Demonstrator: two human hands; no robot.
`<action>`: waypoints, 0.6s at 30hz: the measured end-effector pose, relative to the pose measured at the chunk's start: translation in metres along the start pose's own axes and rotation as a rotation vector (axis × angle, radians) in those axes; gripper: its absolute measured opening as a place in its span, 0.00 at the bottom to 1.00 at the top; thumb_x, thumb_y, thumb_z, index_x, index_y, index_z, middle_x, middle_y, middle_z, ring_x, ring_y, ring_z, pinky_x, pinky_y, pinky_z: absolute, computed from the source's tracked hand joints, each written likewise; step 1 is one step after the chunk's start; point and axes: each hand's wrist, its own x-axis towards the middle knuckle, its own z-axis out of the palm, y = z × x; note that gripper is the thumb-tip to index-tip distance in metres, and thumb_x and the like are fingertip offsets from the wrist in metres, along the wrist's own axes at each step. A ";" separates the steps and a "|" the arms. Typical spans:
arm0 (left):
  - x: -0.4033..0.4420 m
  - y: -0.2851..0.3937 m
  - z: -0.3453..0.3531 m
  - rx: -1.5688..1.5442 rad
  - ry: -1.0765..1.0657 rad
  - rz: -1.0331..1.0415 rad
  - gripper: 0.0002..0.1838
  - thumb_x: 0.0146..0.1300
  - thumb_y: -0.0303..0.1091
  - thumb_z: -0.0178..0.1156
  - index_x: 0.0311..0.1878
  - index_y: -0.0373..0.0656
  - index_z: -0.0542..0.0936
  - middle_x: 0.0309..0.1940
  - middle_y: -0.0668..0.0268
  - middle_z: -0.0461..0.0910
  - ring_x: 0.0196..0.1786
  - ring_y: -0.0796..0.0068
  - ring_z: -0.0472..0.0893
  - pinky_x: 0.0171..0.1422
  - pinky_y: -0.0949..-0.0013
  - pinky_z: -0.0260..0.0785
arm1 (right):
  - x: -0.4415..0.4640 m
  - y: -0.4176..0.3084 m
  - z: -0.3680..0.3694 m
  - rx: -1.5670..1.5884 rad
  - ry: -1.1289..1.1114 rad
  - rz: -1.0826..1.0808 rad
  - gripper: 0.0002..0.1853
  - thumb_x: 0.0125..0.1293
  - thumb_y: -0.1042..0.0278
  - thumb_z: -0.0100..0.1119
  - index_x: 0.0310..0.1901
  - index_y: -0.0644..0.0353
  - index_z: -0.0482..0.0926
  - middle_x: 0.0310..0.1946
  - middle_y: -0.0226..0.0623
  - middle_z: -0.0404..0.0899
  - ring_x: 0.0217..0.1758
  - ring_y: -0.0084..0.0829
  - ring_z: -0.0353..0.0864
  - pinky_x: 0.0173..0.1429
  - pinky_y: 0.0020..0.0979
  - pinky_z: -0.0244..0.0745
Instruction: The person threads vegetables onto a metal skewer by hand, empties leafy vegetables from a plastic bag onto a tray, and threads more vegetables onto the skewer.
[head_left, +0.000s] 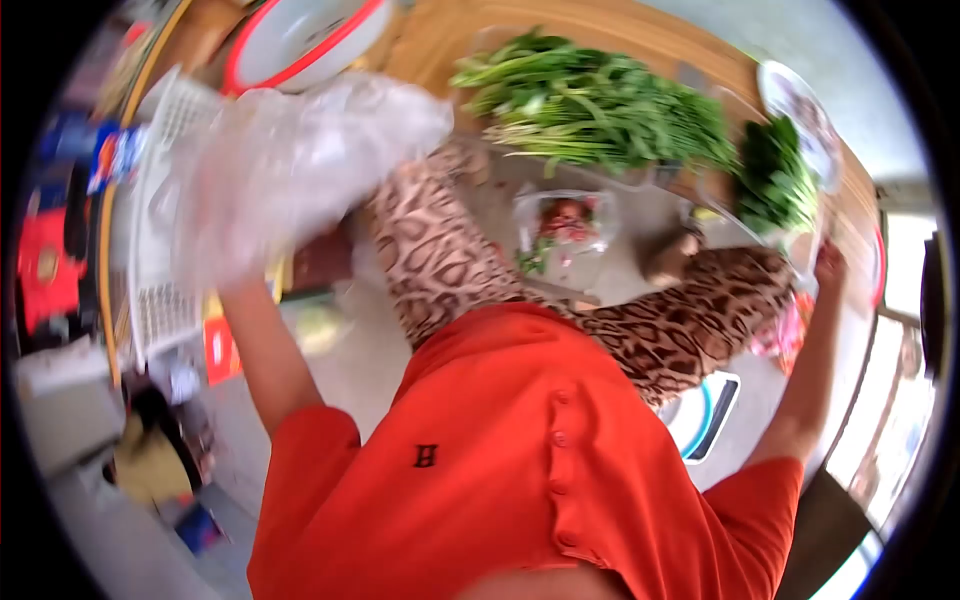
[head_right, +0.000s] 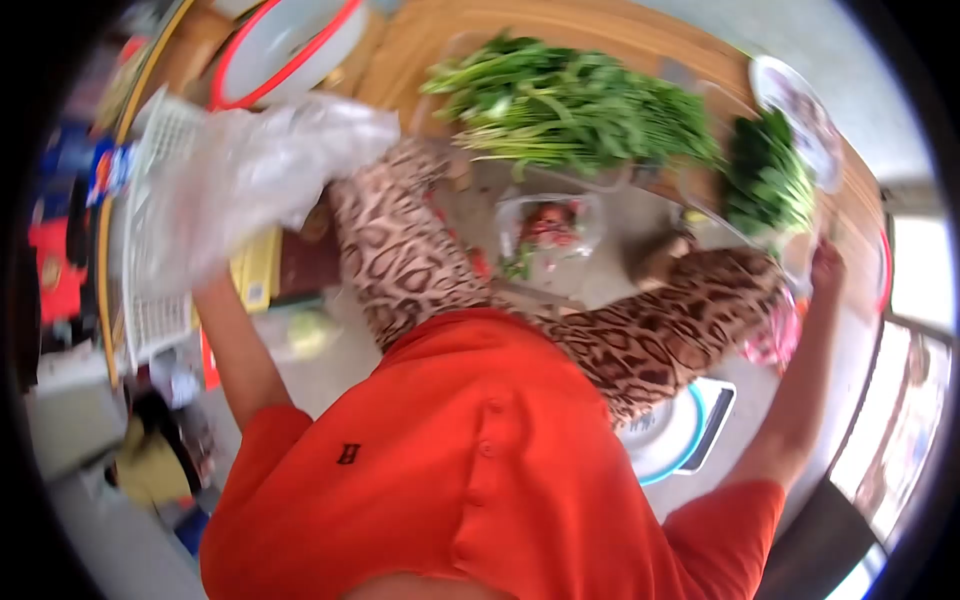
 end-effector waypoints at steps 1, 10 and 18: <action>-0.001 0.008 -0.016 -0.012 0.033 -0.004 0.17 0.67 0.32 0.53 0.58 0.39 0.71 0.52 0.61 0.76 0.54 0.69 0.76 0.55 0.66 0.72 | 0.029 -0.018 -0.025 0.008 -0.178 -0.015 0.17 0.69 0.74 0.39 0.55 0.72 0.69 0.54 0.55 0.75 0.47 0.42 0.80 0.48 0.38 0.80; -0.093 -0.011 -0.144 0.166 0.448 -0.098 0.13 0.66 0.29 0.54 0.53 0.40 0.73 0.43 0.62 0.81 0.36 0.74 0.80 0.35 0.72 0.73 | 0.034 0.014 0.167 -0.288 -0.271 -0.048 0.18 0.67 0.75 0.49 0.58 0.63 0.71 0.57 0.42 0.75 0.57 0.39 0.76 0.55 0.37 0.74; -0.141 -0.097 -0.276 0.179 0.571 -0.273 0.12 0.66 0.33 0.52 0.51 0.43 0.74 0.44 0.63 0.80 0.40 0.70 0.79 0.41 0.68 0.73 | 0.036 0.072 0.262 -0.405 -0.389 0.036 0.18 0.67 0.74 0.52 0.59 0.61 0.72 0.56 0.39 0.76 0.54 0.33 0.77 0.53 0.32 0.75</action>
